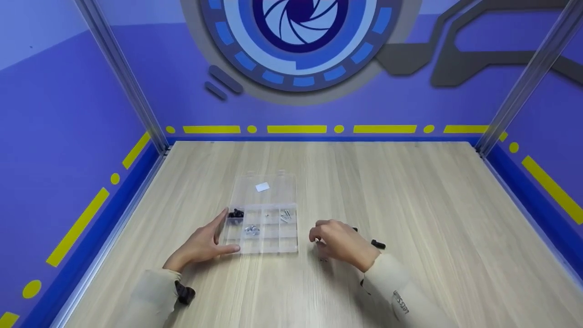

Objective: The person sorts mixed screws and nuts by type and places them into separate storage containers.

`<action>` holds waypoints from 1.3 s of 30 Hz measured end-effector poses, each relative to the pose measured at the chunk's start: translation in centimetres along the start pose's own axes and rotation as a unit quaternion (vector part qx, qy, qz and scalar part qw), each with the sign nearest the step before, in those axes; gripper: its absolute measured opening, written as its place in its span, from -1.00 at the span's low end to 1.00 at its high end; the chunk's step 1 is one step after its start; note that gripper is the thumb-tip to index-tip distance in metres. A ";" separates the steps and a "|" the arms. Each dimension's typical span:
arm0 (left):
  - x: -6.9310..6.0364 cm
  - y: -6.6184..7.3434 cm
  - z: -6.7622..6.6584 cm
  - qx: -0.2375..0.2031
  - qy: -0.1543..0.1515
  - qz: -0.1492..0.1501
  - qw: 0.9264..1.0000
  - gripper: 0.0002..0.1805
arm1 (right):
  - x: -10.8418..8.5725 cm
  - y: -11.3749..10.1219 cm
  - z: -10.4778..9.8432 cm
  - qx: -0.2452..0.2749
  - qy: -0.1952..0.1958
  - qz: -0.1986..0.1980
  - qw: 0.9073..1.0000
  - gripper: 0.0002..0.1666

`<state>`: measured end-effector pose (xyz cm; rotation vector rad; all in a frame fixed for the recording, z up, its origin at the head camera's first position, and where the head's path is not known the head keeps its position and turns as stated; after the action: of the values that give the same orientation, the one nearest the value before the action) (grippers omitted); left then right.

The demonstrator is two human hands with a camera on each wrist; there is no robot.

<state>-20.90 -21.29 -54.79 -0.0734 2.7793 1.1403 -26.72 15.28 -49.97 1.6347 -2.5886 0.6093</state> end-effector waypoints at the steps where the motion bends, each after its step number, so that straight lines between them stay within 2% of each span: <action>1: 0.0 0.0 0.0 0.000 0.000 0.000 1.000 0.35 | 0.2 -0.1 -0.1 -0.001 0.000 0.000 1.000 -0.73; 11: -0.1 -0.3 0.2 0.001 -0.002 -0.005 1.000 0.37 | 3.1 -0.9 -0.6 -0.043 -0.006 -0.002 0.999 -0.78; 22: -0.1 -0.2 0.0 -0.002 -0.004 -0.004 1.000 0.36 | 7.4 -1.1 -1.2 -0.066 0.011 -0.030 0.997 -0.81; 32: -0.1 0.1 -0.2 0.001 0.003 0.007 1.000 0.36 | 11.4 -0.9 -1.0 -0.057 -0.024 -0.008 0.998 -0.81; 39: -0.1 0.1 -0.2 -0.005 0.000 0.001 1.000 0.37 | 13.6 -0.9 -0.4 -0.060 -0.037 -0.028 0.997 -0.83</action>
<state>-20.83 -21.40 -54.58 -0.0709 2.7754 1.1539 -32.19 3.34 -46.33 1.7171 -2.5627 0.3896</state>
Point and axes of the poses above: each hand's wrist, its own x-axis towards the middle knuckle, its own z-axis out of the palm, y = z × x, the point moved 2 cm from there along x, towards the middle knuckle, and after that the axes turned 5 degrees about -z, right-handed, at the moved point
